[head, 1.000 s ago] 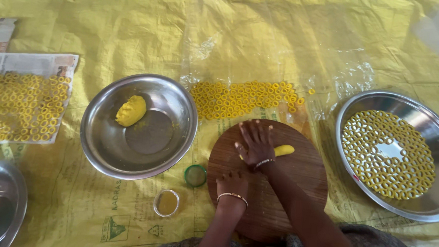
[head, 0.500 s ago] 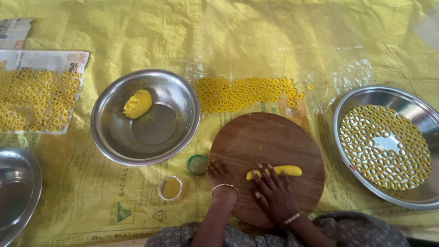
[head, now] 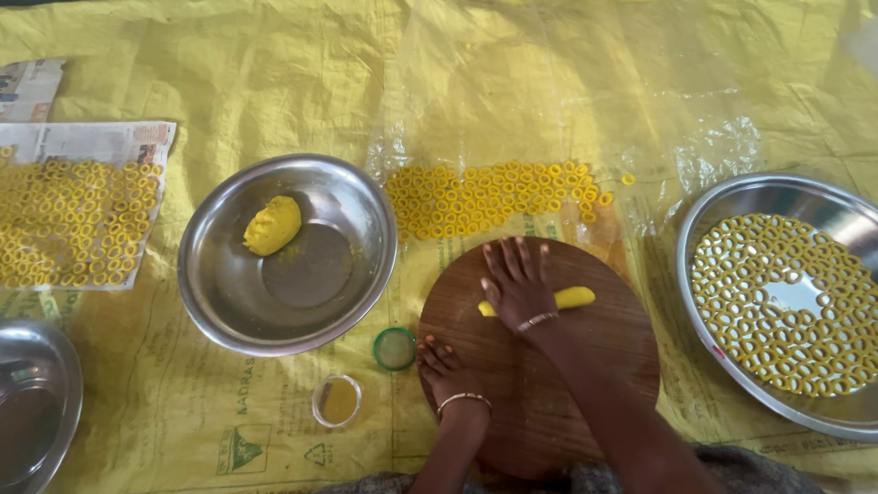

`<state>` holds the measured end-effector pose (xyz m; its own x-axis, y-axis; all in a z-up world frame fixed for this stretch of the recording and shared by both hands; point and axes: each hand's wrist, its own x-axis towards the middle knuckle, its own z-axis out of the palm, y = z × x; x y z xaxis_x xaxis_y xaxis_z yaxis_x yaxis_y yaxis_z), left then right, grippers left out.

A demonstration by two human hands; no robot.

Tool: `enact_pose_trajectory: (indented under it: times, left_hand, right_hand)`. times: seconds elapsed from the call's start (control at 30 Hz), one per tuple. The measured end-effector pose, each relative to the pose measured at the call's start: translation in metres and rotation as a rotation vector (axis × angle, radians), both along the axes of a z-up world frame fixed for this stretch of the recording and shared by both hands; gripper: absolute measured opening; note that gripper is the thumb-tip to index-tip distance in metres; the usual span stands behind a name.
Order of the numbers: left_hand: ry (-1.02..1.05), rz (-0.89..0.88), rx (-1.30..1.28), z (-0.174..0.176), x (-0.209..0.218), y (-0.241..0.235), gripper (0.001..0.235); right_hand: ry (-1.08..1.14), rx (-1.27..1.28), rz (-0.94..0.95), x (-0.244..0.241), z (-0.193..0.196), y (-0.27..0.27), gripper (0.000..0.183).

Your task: The person rolls yellow dough into a thin rope on a wooden board, then forms small rings by hand and places them into a metal tray. The person repeats this process, arranging the rings in rows on the tray.

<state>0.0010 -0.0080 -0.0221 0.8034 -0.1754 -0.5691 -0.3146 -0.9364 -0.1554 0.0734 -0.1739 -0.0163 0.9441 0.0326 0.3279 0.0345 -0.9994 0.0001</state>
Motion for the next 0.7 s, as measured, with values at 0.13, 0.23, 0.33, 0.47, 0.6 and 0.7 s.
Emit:
enact_pose_trajectory:
  times: [0.13, 0.23, 0.33, 0.47, 0.6, 0.7]
  left_hand:
    - [0.057, -0.042, -0.019, 0.000, 0.002, 0.004, 0.082]
    - [0.083, -0.002, -0.025, 0.010, 0.008, 0.001, 0.074]
    - [0.005, -0.029, -0.067, 0.019, 0.003, 0.008, 0.086]
    - [-0.047, 0.007, -0.097, 0.024, -0.001, 0.010, 0.067]
    - [-0.114, 0.042, -0.154, 0.008, -0.002, 0.011, 0.061]
    - [-0.111, 0.043, -0.119, -0.010, -0.001, 0.011, 0.066]
  right_hand:
    - [-0.005, 0.002, -0.050, 0.007, -0.004, 0.008, 0.063]
    - [0.054, 0.020, 0.024, -0.045, 0.009, 0.023, 0.065]
    - [0.092, 0.039, 0.121, -0.119, 0.024, 0.040, 0.066]
    - [0.321, 0.180, 0.209, -0.179, 0.047, 0.040, 0.064]
    - [0.279, 0.331, 0.144, -0.216, 0.058, 0.020, 0.064]
    - [0.164, 0.202, 0.082, -0.224, 0.052, 0.008, 0.067]
